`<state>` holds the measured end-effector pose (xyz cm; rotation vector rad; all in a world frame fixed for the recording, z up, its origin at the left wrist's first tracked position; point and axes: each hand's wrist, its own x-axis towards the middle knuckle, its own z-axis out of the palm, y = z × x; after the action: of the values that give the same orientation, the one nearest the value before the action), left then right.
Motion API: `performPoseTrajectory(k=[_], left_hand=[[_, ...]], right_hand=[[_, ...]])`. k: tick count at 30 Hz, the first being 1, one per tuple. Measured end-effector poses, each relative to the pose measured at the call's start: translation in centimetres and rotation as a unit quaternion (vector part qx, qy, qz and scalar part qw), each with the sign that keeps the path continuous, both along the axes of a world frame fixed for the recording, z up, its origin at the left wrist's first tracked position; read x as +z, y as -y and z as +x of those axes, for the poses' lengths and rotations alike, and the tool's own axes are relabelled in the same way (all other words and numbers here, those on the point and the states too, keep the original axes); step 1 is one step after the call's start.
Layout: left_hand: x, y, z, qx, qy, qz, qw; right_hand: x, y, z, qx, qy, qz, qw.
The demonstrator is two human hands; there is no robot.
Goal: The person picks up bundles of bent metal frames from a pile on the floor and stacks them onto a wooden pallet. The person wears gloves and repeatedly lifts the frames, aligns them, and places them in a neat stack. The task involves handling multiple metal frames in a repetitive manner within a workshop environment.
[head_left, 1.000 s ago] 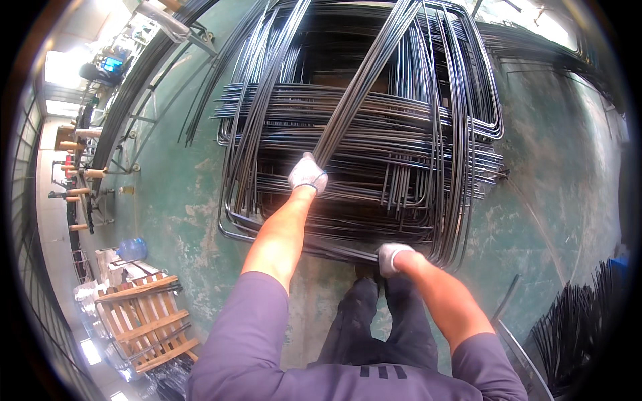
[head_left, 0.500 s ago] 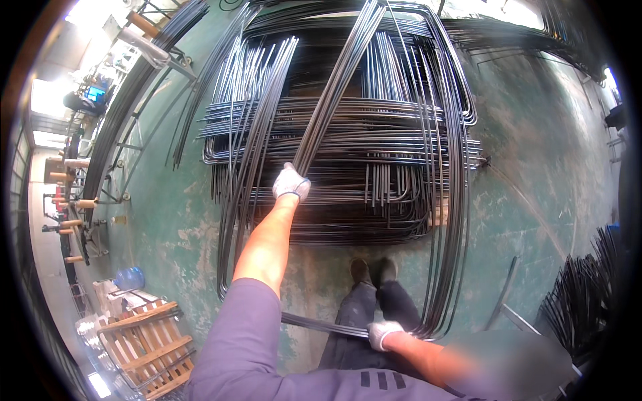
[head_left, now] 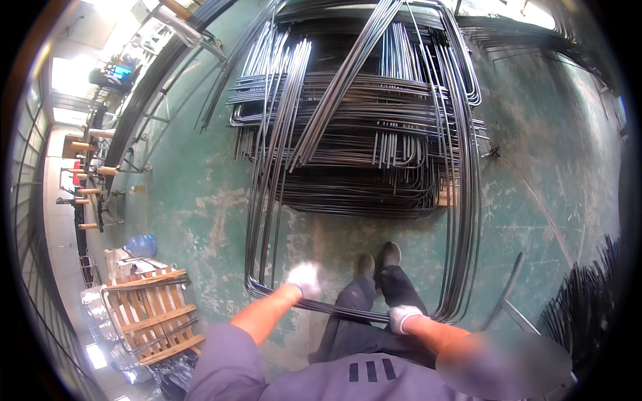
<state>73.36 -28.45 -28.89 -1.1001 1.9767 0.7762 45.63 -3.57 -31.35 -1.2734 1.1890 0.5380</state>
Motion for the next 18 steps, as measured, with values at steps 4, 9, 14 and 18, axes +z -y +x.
performPoseTrajectory(k=[4,9,14,18], left_hand=[[3.6,-11.7,2.3,0.038,0.010,0.147,0.988],[7.4,-18.5,4.5,-0.121,0.004,0.174,0.977],[8.7,-27.1,9.4,-0.175,-0.035,0.129,0.976],[13.0,-33.8,12.0,-0.172,-0.046,0.151,0.972]], right_hand=[[2.8,-3.9,1.3,0.003,-0.013,-0.019,1.000],[5.7,-11.0,4.7,0.029,-0.040,-0.072,0.996],[11.3,-18.8,8.3,0.001,-0.057,-0.106,0.993],[16.5,-26.4,11.8,-0.027,-0.068,-0.110,0.991]])
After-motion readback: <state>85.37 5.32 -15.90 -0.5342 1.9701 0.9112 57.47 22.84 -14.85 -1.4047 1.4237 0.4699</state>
